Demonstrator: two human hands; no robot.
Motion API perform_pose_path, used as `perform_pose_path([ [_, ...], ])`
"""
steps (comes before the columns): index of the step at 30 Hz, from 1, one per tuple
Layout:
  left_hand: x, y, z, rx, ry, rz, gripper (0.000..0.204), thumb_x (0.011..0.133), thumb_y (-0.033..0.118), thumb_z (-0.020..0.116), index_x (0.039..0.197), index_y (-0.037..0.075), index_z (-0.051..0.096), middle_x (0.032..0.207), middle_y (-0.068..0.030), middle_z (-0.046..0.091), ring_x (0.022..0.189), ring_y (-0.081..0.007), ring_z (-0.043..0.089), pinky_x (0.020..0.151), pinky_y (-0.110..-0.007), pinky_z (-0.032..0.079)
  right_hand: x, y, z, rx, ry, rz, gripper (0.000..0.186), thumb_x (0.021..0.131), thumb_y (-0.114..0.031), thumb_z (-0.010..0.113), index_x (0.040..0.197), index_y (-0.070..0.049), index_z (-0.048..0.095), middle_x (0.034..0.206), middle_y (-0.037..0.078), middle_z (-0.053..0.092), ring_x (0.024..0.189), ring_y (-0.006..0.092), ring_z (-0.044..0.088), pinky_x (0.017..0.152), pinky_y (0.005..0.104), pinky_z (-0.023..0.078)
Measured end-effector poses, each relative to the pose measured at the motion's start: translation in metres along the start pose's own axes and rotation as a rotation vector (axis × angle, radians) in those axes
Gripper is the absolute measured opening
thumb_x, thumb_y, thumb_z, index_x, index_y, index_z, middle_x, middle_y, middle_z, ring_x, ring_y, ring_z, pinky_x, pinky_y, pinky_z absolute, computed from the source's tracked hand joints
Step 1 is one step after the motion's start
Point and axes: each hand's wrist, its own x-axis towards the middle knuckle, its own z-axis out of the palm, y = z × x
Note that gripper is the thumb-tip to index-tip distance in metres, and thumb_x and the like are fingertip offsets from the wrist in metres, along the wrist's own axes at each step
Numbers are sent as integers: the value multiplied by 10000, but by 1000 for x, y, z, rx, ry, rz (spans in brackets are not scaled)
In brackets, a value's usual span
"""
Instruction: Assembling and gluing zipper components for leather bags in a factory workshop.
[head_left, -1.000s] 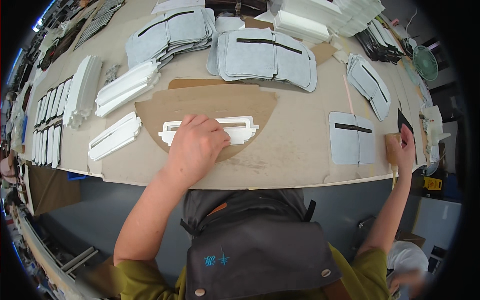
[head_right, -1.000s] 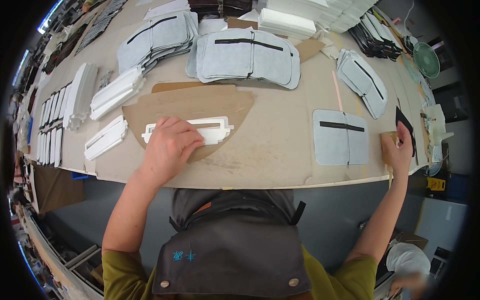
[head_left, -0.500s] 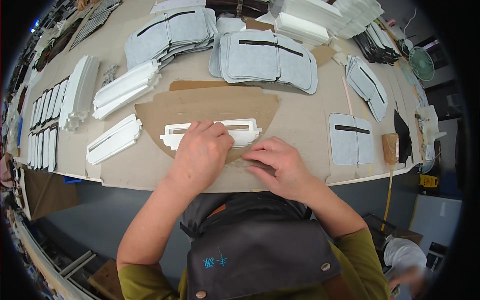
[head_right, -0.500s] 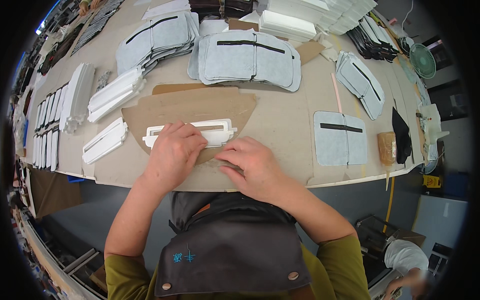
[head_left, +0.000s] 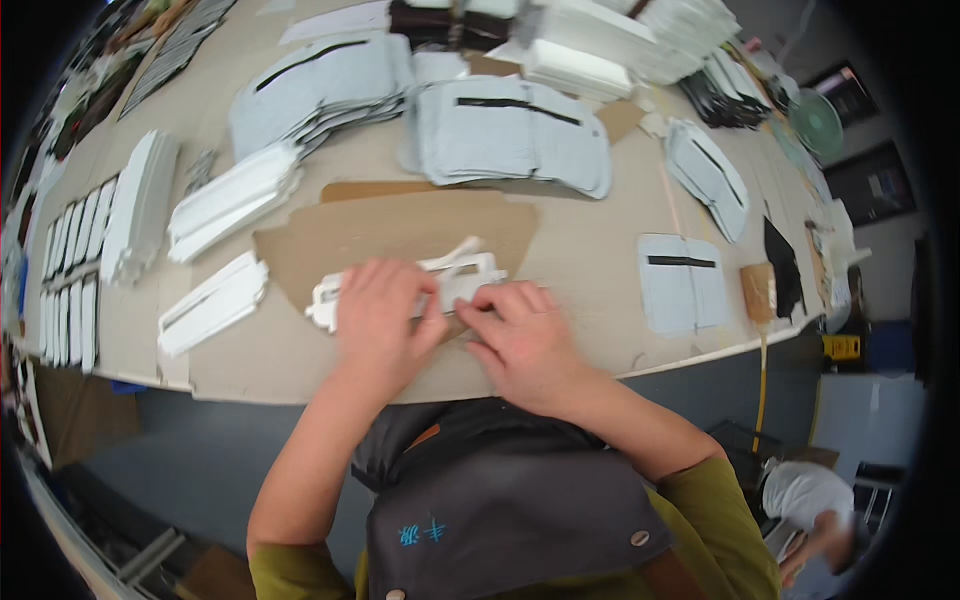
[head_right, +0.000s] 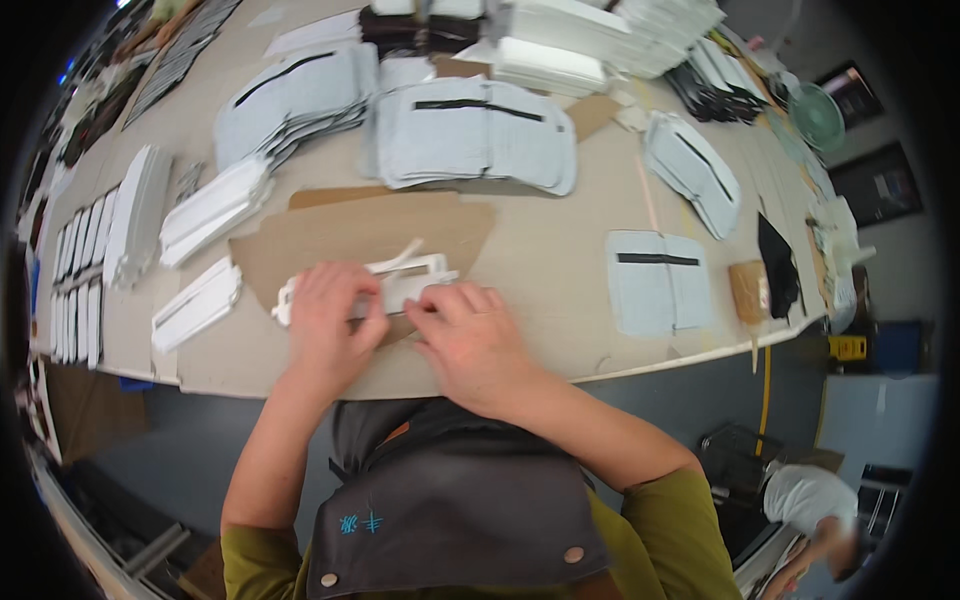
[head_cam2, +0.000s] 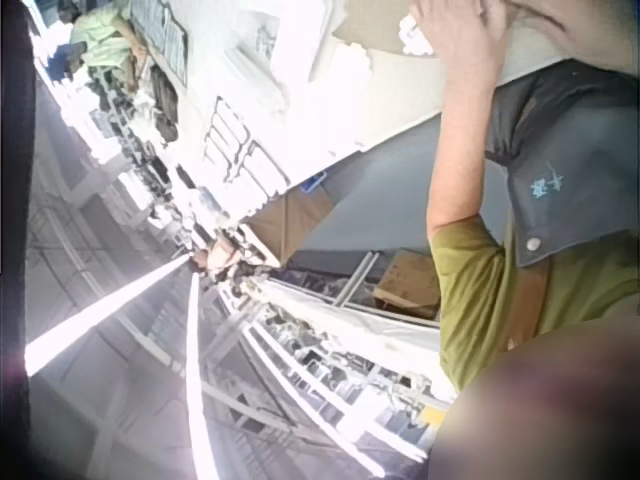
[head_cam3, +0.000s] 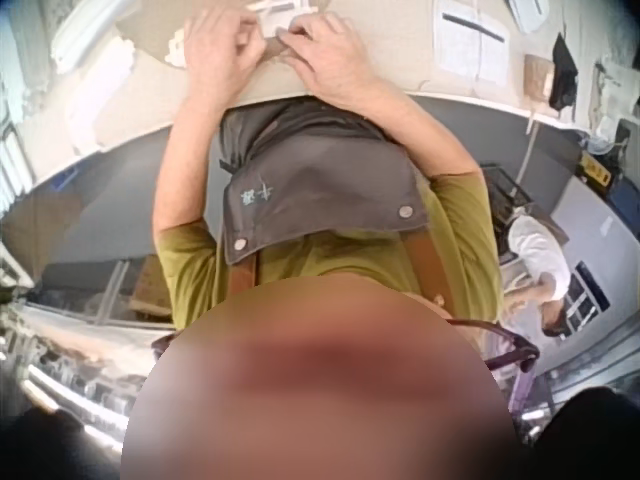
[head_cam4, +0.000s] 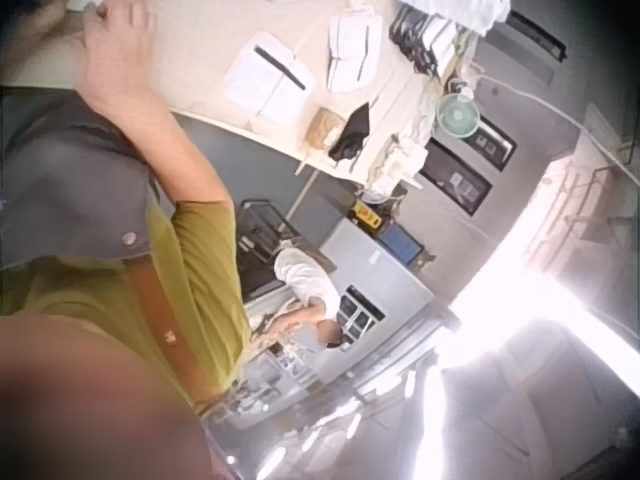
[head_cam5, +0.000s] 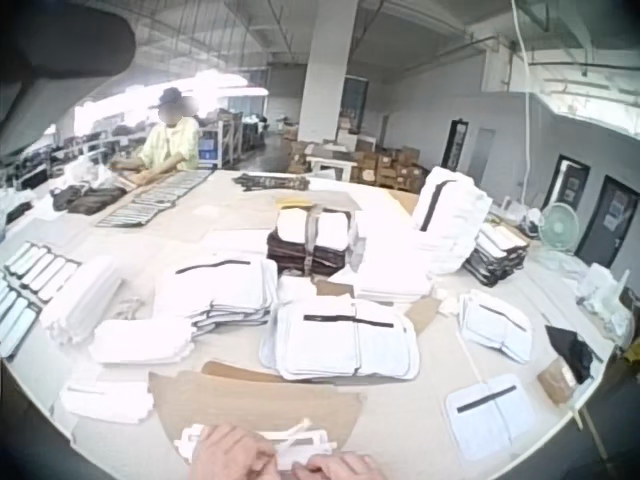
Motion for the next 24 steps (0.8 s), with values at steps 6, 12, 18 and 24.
perform_pose_path([
  [6, -19, -70, -44, -418, 428, -667, 191, 1042, 181, 575, 1080, 18, 668, 999, -41, 662, 941, -113, 577, 855, -294, 472, 6, -5, 14, -122, 127, -34, 306, 817, -201, 725, 1065, -22, 705, 1107, 87, 607, 1145, 258, 550, 983, 390, 434],
  [12, -43, -210, -208, -1164, 729, -553, 328, 1066, 232, 554, 1234, -35, 645, 1213, -92, 682, 1138, -199, 636, 1008, -359, 499, 5, 7, 13, -123, -33, -87, 329, 807, -146, 705, 1091, 18, 683, 1099, 88, 620, 1119, 261, 557, 1005, 374, 426],
  [18, 43, -30, -180, -133, 545, -396, 221, 1050, 111, 572, 1177, -54, 646, 1219, -95, 646, 1134, -184, 588, 1065, -330, 424, 6, 7, -14, 161, -39, -119, 275, 824, -120, 725, 1064, 10, 699, 1125, 114, 643, 1122, 269, 594, 998, 394, 459],
  [24, 135, 123, -4, -241, -119, 181, 133, 819, -3, 696, 911, 33, 608, 1037, -125, 653, 989, -309, 628, 919, -392, 470, -47, 91, -155, 635, 668, 103, 259, 769, -111, 883, 954, -96, 703, 1114, 67, 644, 1078, 241, 618, 985, 364, 471],
])
